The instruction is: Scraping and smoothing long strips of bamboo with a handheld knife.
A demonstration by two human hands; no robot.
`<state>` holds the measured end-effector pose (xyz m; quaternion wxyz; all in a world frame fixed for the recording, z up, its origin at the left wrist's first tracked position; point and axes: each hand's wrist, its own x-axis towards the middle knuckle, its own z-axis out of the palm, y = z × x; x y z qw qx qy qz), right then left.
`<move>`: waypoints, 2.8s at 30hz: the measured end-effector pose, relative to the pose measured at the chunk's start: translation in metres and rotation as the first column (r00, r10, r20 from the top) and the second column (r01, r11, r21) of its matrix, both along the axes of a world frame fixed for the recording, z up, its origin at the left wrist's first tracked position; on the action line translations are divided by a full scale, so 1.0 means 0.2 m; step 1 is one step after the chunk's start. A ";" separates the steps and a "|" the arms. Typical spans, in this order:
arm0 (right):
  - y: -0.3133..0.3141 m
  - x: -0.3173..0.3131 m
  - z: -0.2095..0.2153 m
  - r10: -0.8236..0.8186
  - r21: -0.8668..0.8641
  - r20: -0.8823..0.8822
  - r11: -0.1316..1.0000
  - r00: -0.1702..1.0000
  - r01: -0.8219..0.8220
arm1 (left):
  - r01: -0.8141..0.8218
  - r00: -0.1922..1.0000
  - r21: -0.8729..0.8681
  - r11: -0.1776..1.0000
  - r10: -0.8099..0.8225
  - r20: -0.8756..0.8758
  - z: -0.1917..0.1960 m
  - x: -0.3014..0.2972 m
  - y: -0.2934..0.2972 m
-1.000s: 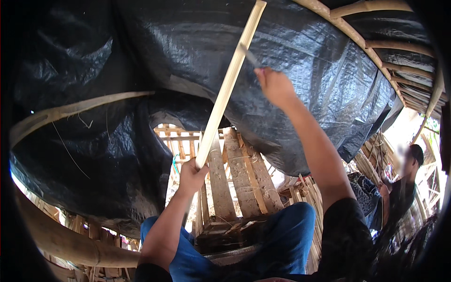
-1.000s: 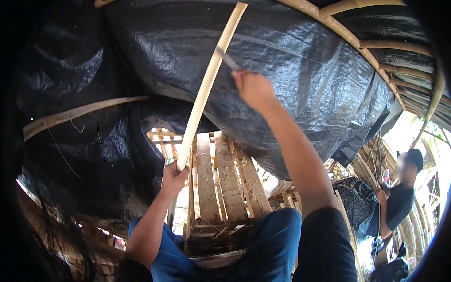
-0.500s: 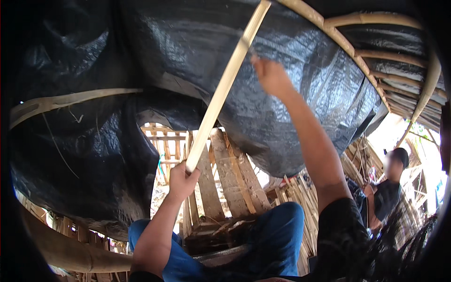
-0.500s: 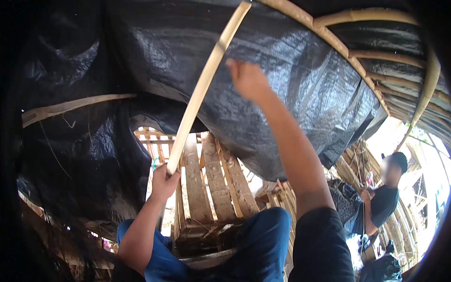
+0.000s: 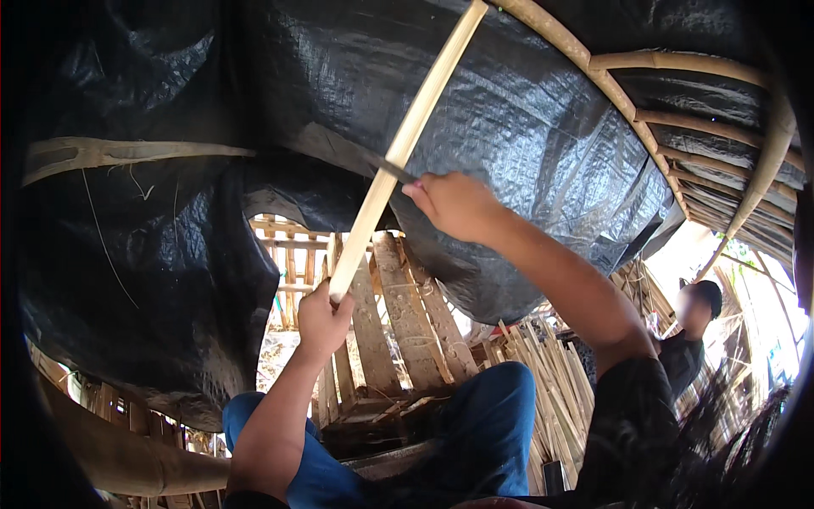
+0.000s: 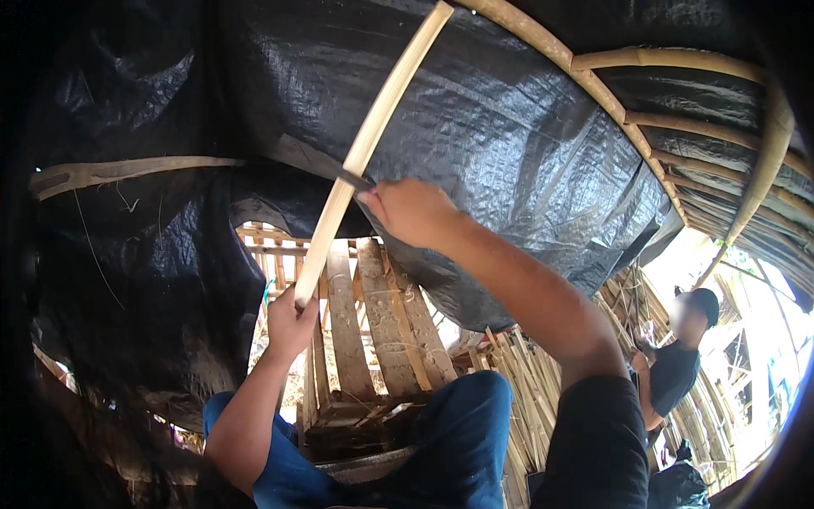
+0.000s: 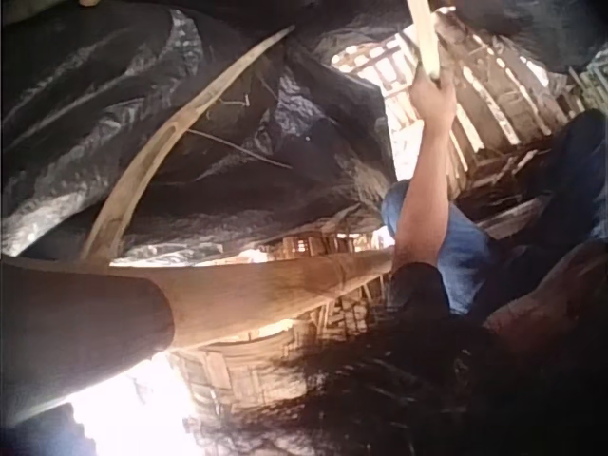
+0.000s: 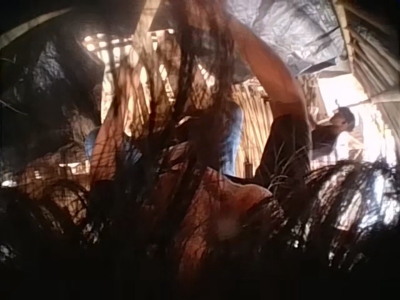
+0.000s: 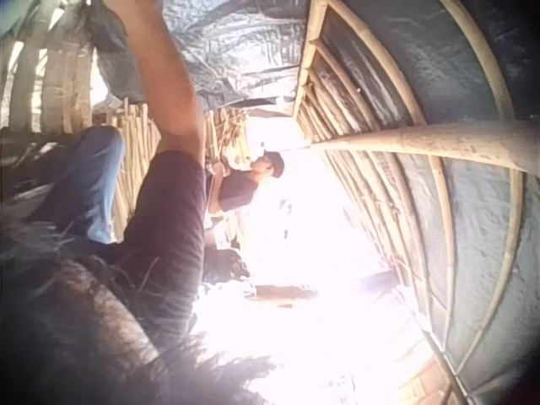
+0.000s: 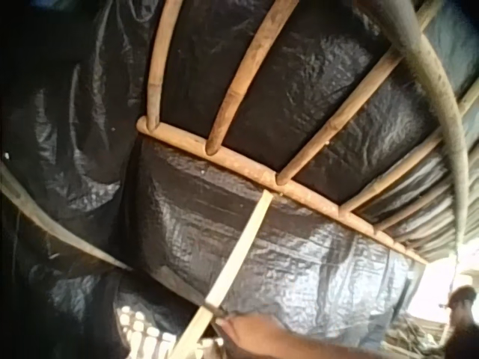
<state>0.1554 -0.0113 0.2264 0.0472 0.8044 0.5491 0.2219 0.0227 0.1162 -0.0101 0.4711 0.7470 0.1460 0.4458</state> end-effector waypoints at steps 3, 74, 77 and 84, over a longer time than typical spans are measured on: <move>-0.02 0.26 0.33 -0.125 0.250 0.028 0.962 0.992 0.114 | 0.012 0.999 0.006 1.000 -0.012 -0.036 0.02 0.03 -0.03; -0.43 0.54 0.56 -0.410 0.295 -0.132 0.853 0.902 0.431 | 0.033 0.993 0.102 0.994 -0.021 -0.117 -0.01 0.12 -0.20; -0.39 0.51 0.45 -0.328 0.230 0.106 0.927 0.939 0.298 | 0.023 0.989 0.077 0.997 -0.011 -0.149 -0.04 0.09 -0.16; -0.55 0.57 0.58 -0.368 0.249 0.096 0.909 0.925 0.335 | 0.072 0.988 0.125 0.990 -0.053 -0.147 -0.04 0.05 -0.19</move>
